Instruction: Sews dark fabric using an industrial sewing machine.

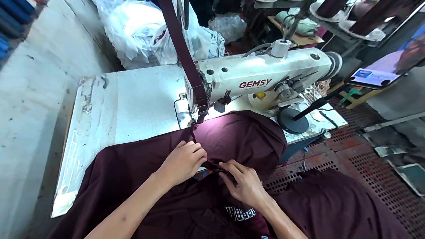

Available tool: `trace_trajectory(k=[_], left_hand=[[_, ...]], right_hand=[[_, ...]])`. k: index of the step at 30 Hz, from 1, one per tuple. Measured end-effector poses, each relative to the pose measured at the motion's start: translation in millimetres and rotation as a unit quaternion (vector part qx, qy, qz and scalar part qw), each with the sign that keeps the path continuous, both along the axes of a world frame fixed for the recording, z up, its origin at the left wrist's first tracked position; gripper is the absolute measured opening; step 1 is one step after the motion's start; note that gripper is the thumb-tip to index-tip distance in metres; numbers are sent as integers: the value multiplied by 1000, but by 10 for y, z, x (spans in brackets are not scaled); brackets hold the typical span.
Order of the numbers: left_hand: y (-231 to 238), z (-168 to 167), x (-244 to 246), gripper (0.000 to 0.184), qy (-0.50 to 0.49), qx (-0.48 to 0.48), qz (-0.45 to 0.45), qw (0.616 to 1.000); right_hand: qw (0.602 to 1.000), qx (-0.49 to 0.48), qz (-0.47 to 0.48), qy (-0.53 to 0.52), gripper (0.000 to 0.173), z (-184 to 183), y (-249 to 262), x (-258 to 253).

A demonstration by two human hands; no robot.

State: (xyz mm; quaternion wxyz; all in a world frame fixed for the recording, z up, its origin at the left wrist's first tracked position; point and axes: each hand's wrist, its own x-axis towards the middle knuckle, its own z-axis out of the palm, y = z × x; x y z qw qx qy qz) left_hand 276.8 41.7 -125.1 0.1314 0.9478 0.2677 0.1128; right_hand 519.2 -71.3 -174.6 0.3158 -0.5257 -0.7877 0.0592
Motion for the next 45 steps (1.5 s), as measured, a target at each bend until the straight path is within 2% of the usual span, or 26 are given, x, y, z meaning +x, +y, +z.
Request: trace_trajectory(k=[7,14,18,20,23,25,28,31,33,36,38,40,42,45], left_hand=[[11,61,-19,32,14,-12,-1,1000],[-16,131,21,31,10,4,-12,1000],[-38,198,25,31,19,-8,-15,1000],[29,278,-71,32,38,-14,24,999],[267,403,-388,31,55,37,194,979],[368,437,-518,32,3,106,263,959],[306,333,-288,32,-79,136,226,961],[243,9,106,31,-87,74,133,985],[210,-161,279,40,-46,32,114,992],[115,-233,339,87,42,-16,179,983],[77,-244,286,110,50,-9,224,973],[87,-229,223,112,54,-11,245,968],[129,-257,172,103,43,-3,247,968],[172,-301,157,86,40,-6,236,971]], right_hand=[[999,16,19,29,23,-9,18,20],[995,-86,-7,55,31,191,144,-151],[997,-71,7,43,26,175,186,-201],[997,-69,-9,44,27,202,161,-151],[990,-111,-50,69,35,318,139,90],[987,-115,-78,85,38,393,191,268],[987,-67,-123,74,45,467,422,325],[988,-62,-139,26,32,389,781,223],[985,-72,-157,-12,26,257,965,211],[971,-55,-226,-48,31,149,1028,324],[959,-64,-272,-45,33,163,984,444],[949,-71,-305,-44,34,178,931,539],[940,-86,-325,-53,32,217,911,571],[920,-216,-320,-75,37,518,934,435]])
